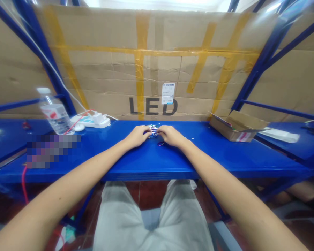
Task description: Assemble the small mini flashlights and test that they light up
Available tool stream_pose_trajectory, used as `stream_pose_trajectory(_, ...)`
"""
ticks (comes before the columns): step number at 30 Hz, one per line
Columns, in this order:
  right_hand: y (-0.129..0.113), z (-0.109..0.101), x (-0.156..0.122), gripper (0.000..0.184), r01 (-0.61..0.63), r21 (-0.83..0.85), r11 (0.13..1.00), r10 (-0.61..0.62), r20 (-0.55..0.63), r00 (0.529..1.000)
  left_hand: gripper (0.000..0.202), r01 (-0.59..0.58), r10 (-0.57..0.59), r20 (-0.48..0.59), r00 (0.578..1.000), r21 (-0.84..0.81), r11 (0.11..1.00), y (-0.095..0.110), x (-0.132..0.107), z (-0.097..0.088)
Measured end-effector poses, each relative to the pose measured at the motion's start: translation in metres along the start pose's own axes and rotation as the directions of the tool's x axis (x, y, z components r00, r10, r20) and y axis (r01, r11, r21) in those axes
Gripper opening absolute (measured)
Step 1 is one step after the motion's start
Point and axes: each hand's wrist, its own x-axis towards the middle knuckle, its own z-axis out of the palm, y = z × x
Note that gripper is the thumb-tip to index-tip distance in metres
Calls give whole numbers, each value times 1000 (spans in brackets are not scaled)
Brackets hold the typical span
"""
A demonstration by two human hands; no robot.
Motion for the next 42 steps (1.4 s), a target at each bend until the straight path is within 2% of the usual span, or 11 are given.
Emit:
stream_pose_trajectory(9, 0, 3, 0, 27, 28, -42, 999, -29, -13, 1000, 22, 13, -13, 40, 999, -15, 1000, 1, 0, 1)
stream_pose_trajectory(19, 4, 4, 0, 22, 16, 54, 998, -11, -87, 996, 16, -40, 44, 39, 998, -87, 995, 2, -1, -2)
stream_pose_trajectory(26, 0, 3, -2, 14, -55, 138, 989, 69, -95, 993, 13, -7, 0, -42, 999, -174, 985, -1, 1, -1)
stream_pose_trajectory(30, -10, 2, -3, 7, -38, 240, 970, 55, -64, 996, 14, -11, -11, -80, 997, -265, 964, 3, 0, 1)
stream_pose_trajectory(34, -15, 3, 0, 15, -1, 257, 966, 24, -84, 996, 24, -47, 17, -88, 996, -346, 937, 10, -2, 3)
stream_pose_trajectory(38, -12, 5, 2, 14, -17, 258, 966, 39, -80, 996, 26, -61, 24, -112, 993, -347, 936, 10, -2, 3)
stream_pose_trajectory(42, -7, 4, 1, 7, -49, 248, 968, 85, -135, 987, 20, 7, -53, -135, 989, -319, 948, 9, 0, 0)
